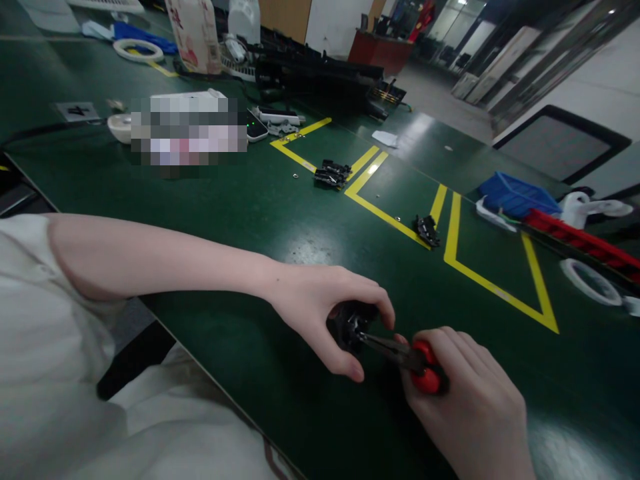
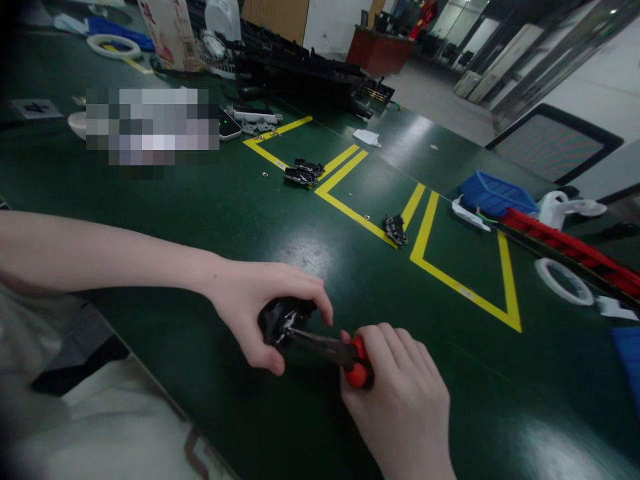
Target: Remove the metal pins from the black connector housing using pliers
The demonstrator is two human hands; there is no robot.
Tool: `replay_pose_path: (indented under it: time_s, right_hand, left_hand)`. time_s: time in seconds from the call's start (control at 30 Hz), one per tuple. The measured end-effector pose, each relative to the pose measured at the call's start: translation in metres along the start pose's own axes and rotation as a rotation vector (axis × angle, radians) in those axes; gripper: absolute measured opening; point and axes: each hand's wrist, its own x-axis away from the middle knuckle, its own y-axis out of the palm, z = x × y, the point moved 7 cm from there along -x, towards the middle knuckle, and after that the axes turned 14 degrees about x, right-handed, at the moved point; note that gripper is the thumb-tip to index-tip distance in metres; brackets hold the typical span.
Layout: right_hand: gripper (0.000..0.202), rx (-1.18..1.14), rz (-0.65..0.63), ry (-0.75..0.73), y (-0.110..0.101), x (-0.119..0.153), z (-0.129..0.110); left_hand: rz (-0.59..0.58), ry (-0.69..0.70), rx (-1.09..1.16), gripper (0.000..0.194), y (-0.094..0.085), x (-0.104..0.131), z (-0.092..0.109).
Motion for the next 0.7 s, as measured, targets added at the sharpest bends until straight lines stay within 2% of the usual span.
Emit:
replay_pose_path:
  time_s: [0.23,0.33,0.5,0.7]
  right_hand:
    - [0.007,0.025,0.086,-0.046,-0.01,-0.001,0.001]
    - [0.007,-0.05,0.032,-0.005,-0.007,-0.001,0.004]
    - [0.009,-0.173,-0.063,0.075,0.004,0.0,0.01]
    - [0.009,-0.235,-0.086,0.103,0.009,0.001,0.01]
  left_hand:
    - [-0.009,-0.011,0.145,0.052,0.004,0.001,0.004]
    - [-0.004,-0.002,0.112,0.05,0.006,0.001,0.004]
    - [0.028,0.005,-0.11,0.054,0.011,0.002,0.005]
    - [0.045,-0.008,-0.064,0.056,0.01,0.002,0.006]
